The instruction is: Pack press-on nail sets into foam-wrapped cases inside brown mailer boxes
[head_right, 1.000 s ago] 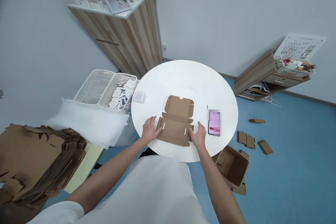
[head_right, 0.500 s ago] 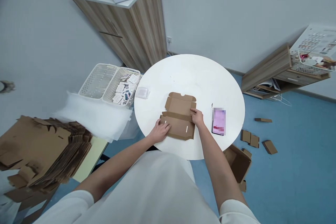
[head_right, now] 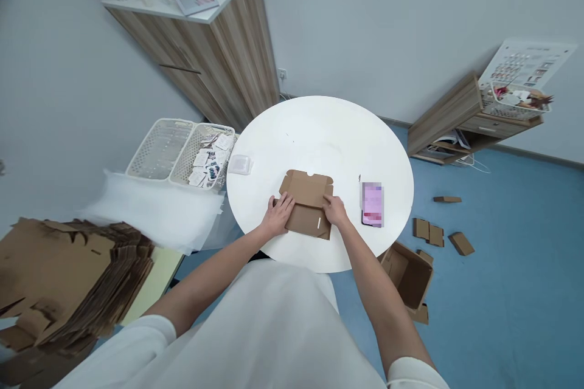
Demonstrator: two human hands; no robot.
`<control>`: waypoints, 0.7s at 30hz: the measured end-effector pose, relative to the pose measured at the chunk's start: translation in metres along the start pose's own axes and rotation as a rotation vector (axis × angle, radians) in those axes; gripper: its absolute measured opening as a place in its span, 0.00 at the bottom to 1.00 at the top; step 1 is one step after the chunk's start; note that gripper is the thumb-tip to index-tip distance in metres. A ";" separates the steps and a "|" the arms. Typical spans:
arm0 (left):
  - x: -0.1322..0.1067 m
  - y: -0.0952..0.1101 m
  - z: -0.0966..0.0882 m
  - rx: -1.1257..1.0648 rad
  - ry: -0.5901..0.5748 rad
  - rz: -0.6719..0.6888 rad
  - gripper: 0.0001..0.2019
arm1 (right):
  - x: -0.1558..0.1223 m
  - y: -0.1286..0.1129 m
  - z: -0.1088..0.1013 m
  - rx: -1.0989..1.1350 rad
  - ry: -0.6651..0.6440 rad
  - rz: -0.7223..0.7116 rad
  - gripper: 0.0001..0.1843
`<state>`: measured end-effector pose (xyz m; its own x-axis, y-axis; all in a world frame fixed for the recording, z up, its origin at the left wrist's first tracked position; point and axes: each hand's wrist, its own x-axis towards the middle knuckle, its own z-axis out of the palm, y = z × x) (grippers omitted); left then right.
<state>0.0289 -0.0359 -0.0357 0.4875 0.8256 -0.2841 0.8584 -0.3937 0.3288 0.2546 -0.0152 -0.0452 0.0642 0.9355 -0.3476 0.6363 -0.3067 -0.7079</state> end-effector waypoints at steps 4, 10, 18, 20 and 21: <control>-0.001 0.000 0.001 -0.055 0.034 -0.001 0.49 | -0.026 -0.008 0.008 -0.517 0.019 -0.227 0.45; -0.005 0.003 -0.007 0.002 -0.004 -0.028 0.52 | -0.045 -0.008 0.030 -0.853 -0.184 -0.442 0.59; -0.047 -0.024 0.002 -0.265 0.191 -0.525 0.52 | -0.040 -0.002 0.034 -0.851 -0.164 -0.440 0.56; -0.052 -0.030 0.008 -0.376 0.169 -0.608 0.47 | -0.040 -0.002 0.036 -0.856 -0.166 -0.429 0.56; -0.052 -0.032 0.010 -0.426 0.156 -0.608 0.45 | -0.040 -0.002 0.037 -0.862 -0.168 -0.427 0.55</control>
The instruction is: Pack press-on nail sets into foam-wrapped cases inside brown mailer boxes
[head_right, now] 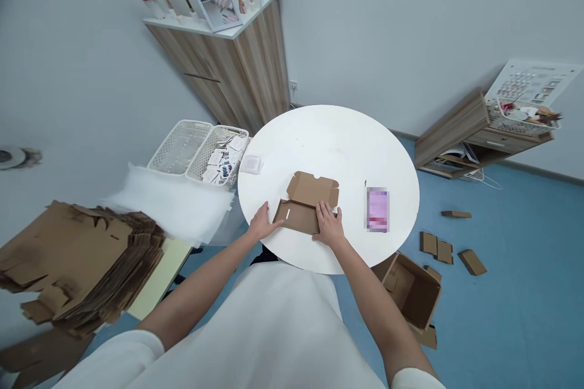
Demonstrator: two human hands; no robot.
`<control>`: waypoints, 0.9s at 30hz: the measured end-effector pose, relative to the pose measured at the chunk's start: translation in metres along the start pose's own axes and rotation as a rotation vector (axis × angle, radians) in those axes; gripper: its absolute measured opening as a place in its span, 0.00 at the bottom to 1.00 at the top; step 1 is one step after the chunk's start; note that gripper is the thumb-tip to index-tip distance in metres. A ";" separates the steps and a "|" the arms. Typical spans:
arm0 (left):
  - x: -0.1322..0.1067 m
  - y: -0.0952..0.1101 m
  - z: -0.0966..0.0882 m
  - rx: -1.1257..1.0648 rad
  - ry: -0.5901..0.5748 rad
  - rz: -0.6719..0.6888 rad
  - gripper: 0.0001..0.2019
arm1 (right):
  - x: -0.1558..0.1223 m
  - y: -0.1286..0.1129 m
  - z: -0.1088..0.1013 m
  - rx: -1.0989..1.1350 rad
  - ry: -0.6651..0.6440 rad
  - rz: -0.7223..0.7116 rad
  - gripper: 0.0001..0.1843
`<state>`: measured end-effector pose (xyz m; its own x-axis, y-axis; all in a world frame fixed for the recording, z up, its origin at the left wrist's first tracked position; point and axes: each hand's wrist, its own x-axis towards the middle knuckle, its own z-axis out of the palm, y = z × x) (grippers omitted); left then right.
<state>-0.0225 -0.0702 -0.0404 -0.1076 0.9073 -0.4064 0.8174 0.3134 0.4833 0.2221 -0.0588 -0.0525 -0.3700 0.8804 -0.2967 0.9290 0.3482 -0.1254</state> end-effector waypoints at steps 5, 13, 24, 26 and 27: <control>0.010 0.003 0.005 -0.135 0.006 -0.022 0.24 | 0.001 -0.005 0.003 -0.008 0.007 -0.006 0.54; 0.007 0.002 0.003 -0.453 0.047 -0.033 0.12 | 0.001 -0.010 0.006 0.051 0.033 0.029 0.54; 0.010 -0.024 -0.005 -0.089 0.122 0.206 0.25 | -0.002 -0.015 0.008 0.033 0.038 0.048 0.52; 0.008 -0.029 -0.005 -0.036 0.056 0.346 0.24 | -0.002 -0.014 0.008 0.030 0.029 0.049 0.52; 0.007 -0.031 -0.004 -0.014 0.026 0.391 0.24 | -0.002 -0.014 0.008 0.026 0.024 0.049 0.52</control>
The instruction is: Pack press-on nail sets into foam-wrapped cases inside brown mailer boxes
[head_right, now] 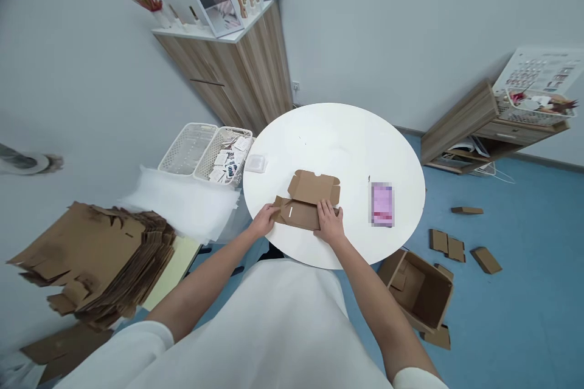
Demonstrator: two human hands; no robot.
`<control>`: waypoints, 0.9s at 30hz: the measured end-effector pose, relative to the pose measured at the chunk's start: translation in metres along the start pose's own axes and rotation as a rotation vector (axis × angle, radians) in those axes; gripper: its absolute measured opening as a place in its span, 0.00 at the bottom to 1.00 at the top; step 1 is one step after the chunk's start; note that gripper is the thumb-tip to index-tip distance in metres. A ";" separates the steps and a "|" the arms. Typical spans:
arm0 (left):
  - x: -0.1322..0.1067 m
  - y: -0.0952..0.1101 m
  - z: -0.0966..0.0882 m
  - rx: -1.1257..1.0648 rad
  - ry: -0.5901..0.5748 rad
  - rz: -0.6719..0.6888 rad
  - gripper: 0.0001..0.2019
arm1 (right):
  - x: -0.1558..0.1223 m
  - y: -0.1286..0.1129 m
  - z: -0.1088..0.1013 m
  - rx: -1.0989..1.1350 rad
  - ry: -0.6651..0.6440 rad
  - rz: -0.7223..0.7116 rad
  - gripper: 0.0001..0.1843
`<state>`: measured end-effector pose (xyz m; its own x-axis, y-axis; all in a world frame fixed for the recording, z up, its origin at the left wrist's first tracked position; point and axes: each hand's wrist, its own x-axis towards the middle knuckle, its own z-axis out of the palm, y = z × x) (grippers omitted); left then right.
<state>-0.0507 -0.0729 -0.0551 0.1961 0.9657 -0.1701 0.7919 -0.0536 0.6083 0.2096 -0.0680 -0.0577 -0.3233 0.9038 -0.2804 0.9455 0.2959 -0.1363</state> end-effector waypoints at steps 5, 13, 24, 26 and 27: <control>0.001 0.006 0.009 0.009 0.035 -0.054 0.27 | -0.001 0.000 -0.001 -0.011 -0.007 -0.013 0.51; 0.010 0.033 0.020 -0.120 0.133 -0.184 0.23 | -0.004 0.000 0.001 -0.012 0.012 -0.026 0.51; 0.012 0.051 0.024 -0.164 0.077 -0.365 0.18 | -0.002 0.000 -0.001 -0.011 -0.005 -0.064 0.54; 0.014 0.048 0.023 -0.147 0.033 -0.416 0.17 | -0.003 0.000 -0.002 -0.017 -0.001 -0.072 0.55; 0.015 0.047 0.022 -0.137 0.001 -0.418 0.15 | -0.003 0.000 -0.002 -0.020 0.004 -0.078 0.56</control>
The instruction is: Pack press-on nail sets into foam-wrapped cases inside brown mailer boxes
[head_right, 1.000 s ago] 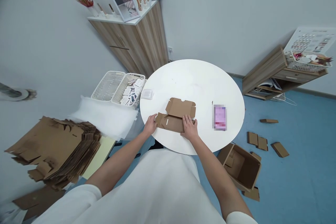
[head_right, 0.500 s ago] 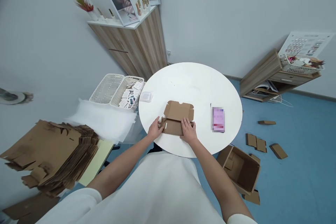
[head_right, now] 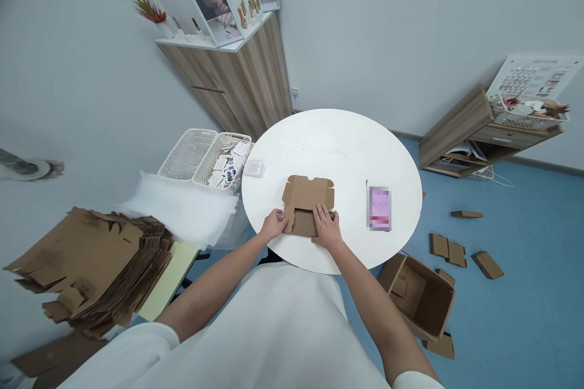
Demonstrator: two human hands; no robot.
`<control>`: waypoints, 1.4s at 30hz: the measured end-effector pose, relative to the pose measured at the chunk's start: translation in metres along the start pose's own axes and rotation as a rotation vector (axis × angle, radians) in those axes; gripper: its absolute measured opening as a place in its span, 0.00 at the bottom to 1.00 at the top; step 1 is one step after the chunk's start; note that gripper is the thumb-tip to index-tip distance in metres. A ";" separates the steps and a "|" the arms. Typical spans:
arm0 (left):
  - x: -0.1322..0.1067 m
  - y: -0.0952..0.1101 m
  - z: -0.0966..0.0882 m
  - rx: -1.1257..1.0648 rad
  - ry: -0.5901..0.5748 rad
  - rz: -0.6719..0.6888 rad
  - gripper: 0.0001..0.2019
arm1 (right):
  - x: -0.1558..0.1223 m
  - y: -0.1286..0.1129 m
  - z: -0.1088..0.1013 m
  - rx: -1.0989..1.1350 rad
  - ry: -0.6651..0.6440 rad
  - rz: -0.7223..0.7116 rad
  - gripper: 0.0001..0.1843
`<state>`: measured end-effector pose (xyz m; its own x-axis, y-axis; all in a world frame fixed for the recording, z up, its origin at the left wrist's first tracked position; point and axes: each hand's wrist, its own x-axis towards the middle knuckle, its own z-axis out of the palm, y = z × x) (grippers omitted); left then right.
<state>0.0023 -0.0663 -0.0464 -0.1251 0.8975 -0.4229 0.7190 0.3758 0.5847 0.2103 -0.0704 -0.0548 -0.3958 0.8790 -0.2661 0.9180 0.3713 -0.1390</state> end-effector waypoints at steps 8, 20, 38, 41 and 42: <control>0.002 0.001 -0.002 0.063 -0.053 0.040 0.07 | -0.001 0.004 -0.006 -0.032 -0.020 -0.060 0.62; 0.000 0.011 -0.001 0.263 -0.031 0.043 0.12 | -0.001 -0.002 -0.009 -0.060 -0.053 -0.059 0.60; 0.003 0.009 -0.020 0.355 -0.258 0.346 0.56 | -0.041 0.036 -0.001 0.280 0.061 0.196 0.52; 0.002 0.009 -0.020 0.323 -0.259 0.346 0.54 | -0.054 0.045 0.009 0.352 -0.001 0.173 0.49; 0.002 0.009 -0.020 0.314 -0.261 0.344 0.54 | -0.053 0.045 0.011 0.382 0.003 0.176 0.48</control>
<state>-0.0052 -0.0568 -0.0277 0.2996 0.8543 -0.4248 0.8633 -0.0532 0.5019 0.2725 -0.1039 -0.0571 -0.2327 0.9202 -0.3149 0.8969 0.0778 -0.4354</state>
